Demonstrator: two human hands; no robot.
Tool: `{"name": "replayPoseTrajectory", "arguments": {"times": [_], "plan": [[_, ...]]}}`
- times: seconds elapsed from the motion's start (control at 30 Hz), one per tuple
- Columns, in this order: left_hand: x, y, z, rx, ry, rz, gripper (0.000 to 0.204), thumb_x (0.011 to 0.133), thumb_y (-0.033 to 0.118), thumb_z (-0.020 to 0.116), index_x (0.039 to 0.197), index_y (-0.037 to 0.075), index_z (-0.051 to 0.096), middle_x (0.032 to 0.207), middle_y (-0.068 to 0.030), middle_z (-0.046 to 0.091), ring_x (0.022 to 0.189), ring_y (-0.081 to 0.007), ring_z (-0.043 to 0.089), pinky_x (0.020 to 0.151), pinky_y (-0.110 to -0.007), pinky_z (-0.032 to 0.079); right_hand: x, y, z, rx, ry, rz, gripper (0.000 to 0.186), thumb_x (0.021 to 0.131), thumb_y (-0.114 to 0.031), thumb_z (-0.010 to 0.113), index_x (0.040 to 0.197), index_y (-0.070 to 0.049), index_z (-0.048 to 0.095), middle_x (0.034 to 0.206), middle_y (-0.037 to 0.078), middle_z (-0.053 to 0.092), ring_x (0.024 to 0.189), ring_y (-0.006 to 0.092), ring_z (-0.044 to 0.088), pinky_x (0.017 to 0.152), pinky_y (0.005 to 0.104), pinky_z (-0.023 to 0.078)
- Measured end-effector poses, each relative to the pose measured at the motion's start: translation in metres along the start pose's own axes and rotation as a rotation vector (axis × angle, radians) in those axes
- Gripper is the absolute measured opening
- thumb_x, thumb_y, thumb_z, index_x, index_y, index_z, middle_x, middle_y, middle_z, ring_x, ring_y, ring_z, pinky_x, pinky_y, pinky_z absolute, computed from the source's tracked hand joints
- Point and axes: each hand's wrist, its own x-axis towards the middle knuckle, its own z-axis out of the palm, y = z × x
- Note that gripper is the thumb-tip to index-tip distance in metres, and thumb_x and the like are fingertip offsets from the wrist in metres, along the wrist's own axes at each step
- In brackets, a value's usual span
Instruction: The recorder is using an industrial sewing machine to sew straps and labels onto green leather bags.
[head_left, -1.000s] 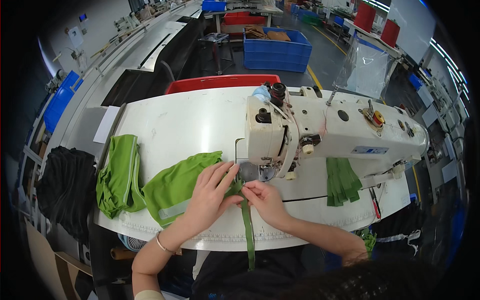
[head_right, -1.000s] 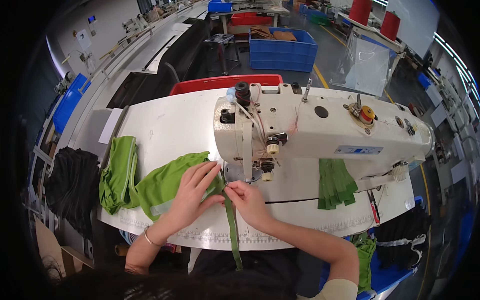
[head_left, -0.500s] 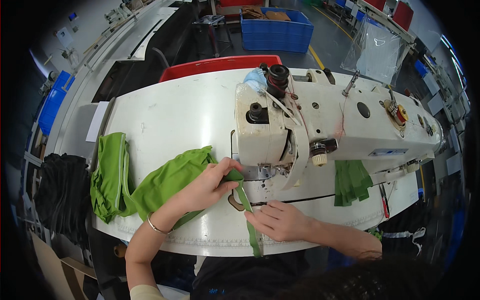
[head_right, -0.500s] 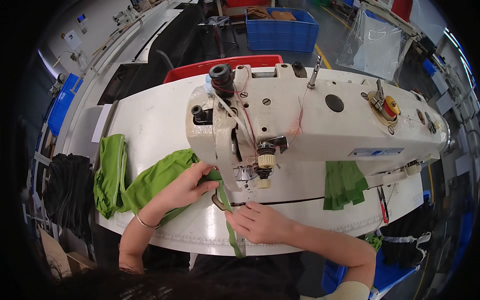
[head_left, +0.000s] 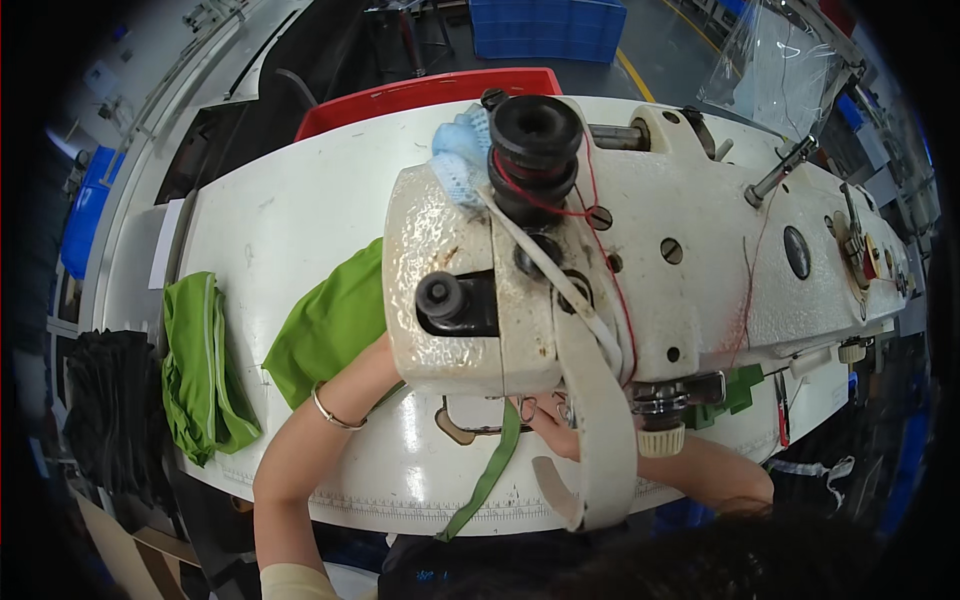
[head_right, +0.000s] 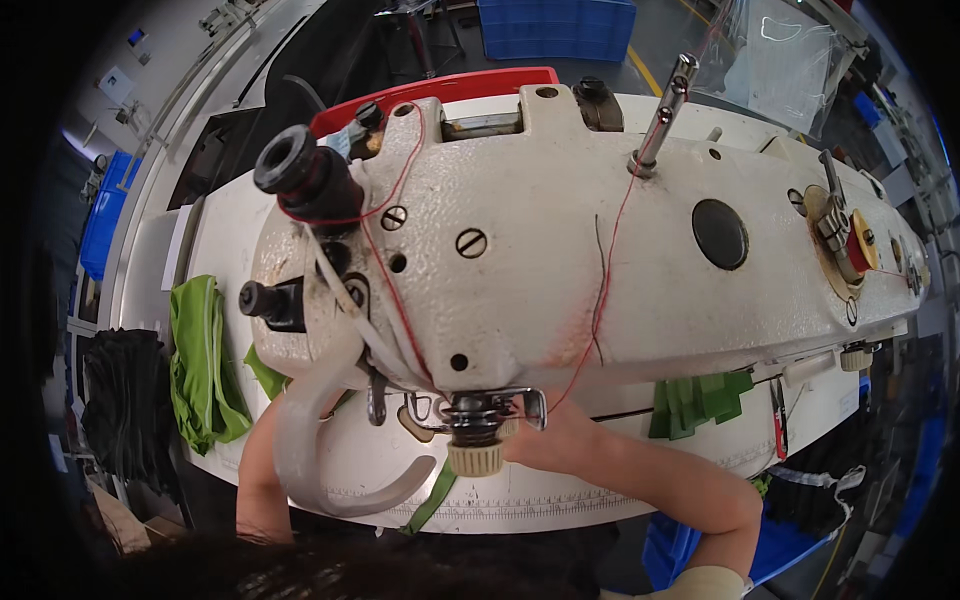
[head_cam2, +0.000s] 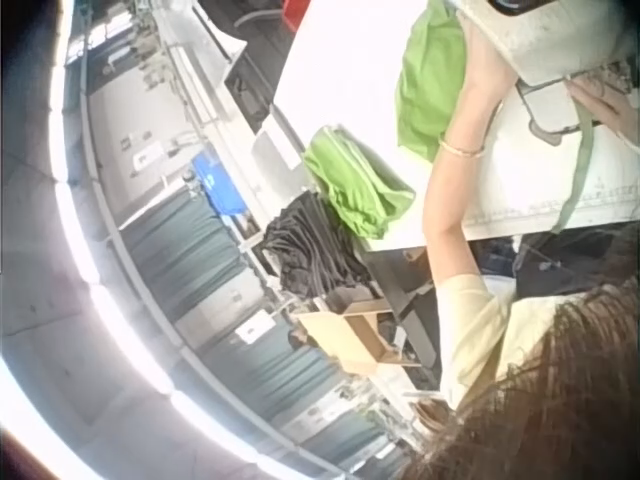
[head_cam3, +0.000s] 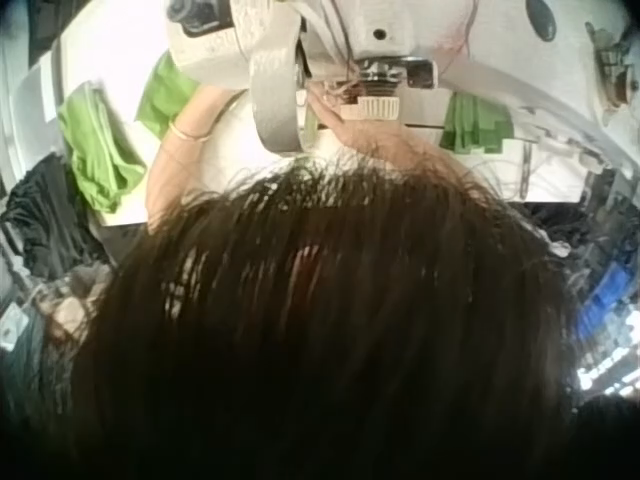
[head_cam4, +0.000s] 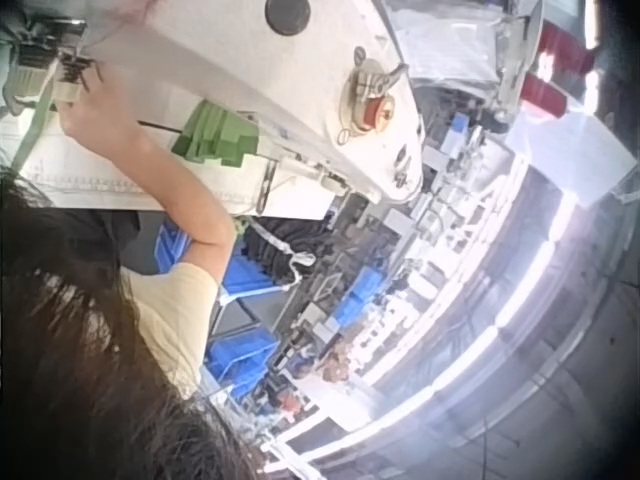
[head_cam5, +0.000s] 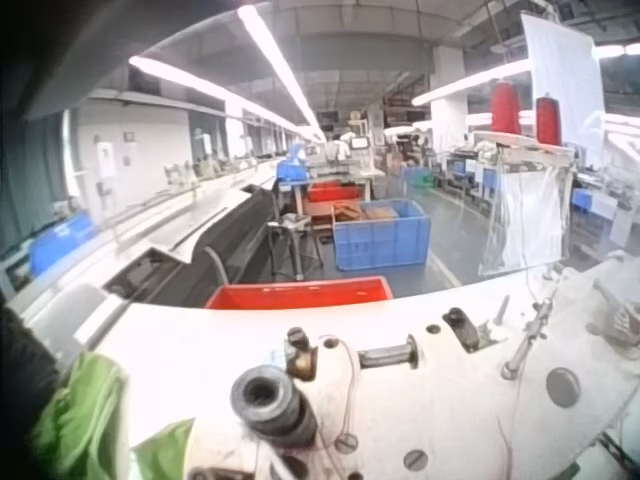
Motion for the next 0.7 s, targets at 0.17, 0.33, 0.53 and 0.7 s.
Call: {"name": "replayPoseTrajectory", "arguments": {"times": [0.17, 0.33, 0.53, 0.7], "plan": [[0.003, 0.013, -0.009, 0.108, -0.010, 0.023, 0.038, 0.070, 0.003, 0.065, 0.108, 0.003, 0.056, 0.112, -0.0167, 0.053, 0.105, -0.0366, 0.047, 0.090, -0.043, 0.038, -0.009, 0.008, 0.006, -0.064, -0.085, 0.111, 0.026, 0.076, -0.005, 0.058, 0.102, -0.005, 0.063, 0.103, 0.006, 0.064, 0.103, 0.0186, 0.058, 0.091, 0.0356, 0.044], [-0.025, 0.036, -0.032, 0.255, -0.007, 0.031, 0.037, 0.068, 0.004, 0.067, 0.104, 0.002, 0.059, 0.113, -0.0169, 0.052, 0.105, -0.0375, 0.047, 0.090, -0.043, 0.039, -0.009, 0.005, 0.005, -0.980, 0.047, -0.472, 0.036, 0.066, -0.013, 0.061, 0.100, -0.002, 0.063, 0.101, 0.011, 0.063, 0.101, 0.0244, 0.058, 0.090, 0.0426, 0.045], [-0.118, 0.095, -0.064, 0.765, -0.050, -0.224, 0.039, 0.065, 0.005, 0.069, 0.102, -0.001, 0.059, 0.099, -0.0132, 0.052, 0.094, -0.0307, 0.052, 0.076, -0.038, 0.047, -0.049, -0.032, 0.028, -0.958, -0.045, -0.741, 0.035, 0.069, -0.014, 0.054, 0.097, 0.006, 0.061, 0.101, 0.016, 0.061, 0.101, 0.0293, 0.058, 0.094, 0.0421, 0.044], [-0.151, 0.065, -0.075, 0.723, -0.045, -0.301, 0.034, 0.070, 0.000, 0.063, 0.102, -0.002, 0.054, 0.085, -0.0112, 0.050, 0.079, -0.0274, 0.053, 0.067, -0.036, 0.047, -0.066, -0.057, 0.053, -0.665, -0.078, -0.808, 0.033, 0.081, -0.023, 0.058, 0.095, 0.007, 0.062, 0.097, 0.014, 0.061, 0.096, 0.0232, 0.058, 0.087, 0.0330, 0.048]]}}
